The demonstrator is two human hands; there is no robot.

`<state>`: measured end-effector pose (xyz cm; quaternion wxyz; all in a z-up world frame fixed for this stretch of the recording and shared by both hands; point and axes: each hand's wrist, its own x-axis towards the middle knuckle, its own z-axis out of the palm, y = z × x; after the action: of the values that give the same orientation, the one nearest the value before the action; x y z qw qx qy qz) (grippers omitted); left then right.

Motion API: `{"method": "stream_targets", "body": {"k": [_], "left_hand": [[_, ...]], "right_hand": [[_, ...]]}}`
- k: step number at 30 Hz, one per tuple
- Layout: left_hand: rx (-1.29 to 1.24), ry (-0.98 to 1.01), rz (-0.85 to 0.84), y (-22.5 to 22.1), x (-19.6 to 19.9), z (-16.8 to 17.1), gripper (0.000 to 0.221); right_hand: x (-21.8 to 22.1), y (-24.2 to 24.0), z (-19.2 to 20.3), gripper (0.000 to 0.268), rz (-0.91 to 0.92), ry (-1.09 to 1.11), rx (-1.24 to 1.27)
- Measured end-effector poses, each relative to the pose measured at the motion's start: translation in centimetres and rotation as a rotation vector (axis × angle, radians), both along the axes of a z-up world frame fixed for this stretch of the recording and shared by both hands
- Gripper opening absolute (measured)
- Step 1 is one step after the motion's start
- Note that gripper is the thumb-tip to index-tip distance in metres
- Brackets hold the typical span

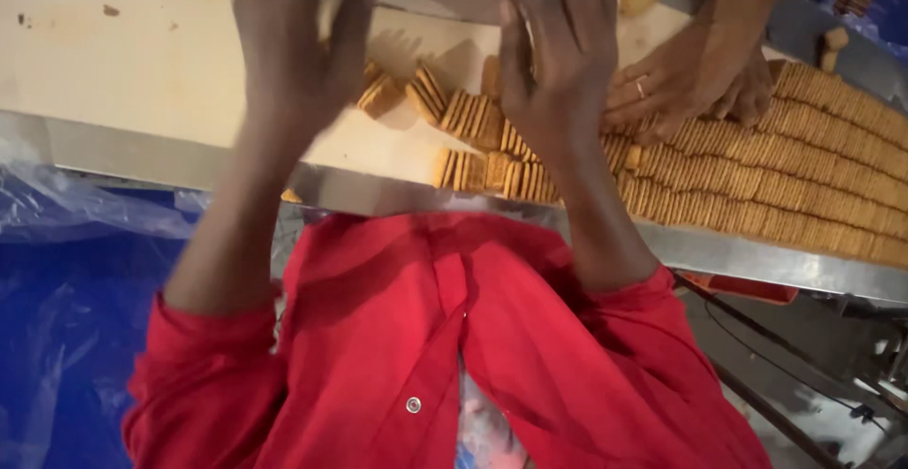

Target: The person stacks rectangular biscuits by hand on a metal table, arranging them into neat rows. They then gather the stacked biscuits and place them into a blue plastic-lined bin.

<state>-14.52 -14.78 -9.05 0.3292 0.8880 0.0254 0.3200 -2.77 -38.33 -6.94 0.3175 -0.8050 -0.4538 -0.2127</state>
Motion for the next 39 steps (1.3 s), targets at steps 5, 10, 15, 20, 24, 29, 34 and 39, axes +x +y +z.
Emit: {"method": "stream_targets", "body": {"k": [5, 10, 15, 20, 24, 29, 34, 39], "left_hand": [[-0.036, 0.200, 0.030, -3.4, -5.2, -3.2, 0.068], [0.147, 0.225, 0.256, -5.3, -4.8, -9.4, 0.071], [0.063, 0.257, 0.334, -5.1, -3.4, -10.8, 0.056], [0.000, 0.259, 0.297, -5.5, -2.4, -10.2, 0.048], [0.244, 0.305, 0.166, -7.0, -1.9, -9.8, 0.073], [0.347, 0.387, -0.031, -6.4, -0.6, -8.8, 0.082], [0.226, 0.516, -0.124, -5.7, -0.7, -7.5, 0.089], [0.209, 0.522, -0.114, -8.2, -1.8, -6.6, 0.092]], "right_hand": [[-2.0, -5.1, -2.7, 0.022, -0.130, 0.390, -0.044], [-3.2, -8.9, -7.4, 0.016, -0.175, 0.357, -0.116], [-3.1, -13.4, -9.8, 0.018, -0.252, 0.386, -0.140], [-3.9, -12.5, -10.6, 0.026, -0.149, 0.365, -0.275], [-5.2, -9.8, -10.7, 0.050, -0.126, 0.223, -0.413], [-4.9, -6.9, -10.8, 0.069, -0.223, 0.126, -0.593], [-4.3, -6.6, -10.7, 0.060, -0.215, 0.117, -0.659], [-4.1, -9.0, -10.5, 0.074, -0.097, 0.262, -0.568]]}}
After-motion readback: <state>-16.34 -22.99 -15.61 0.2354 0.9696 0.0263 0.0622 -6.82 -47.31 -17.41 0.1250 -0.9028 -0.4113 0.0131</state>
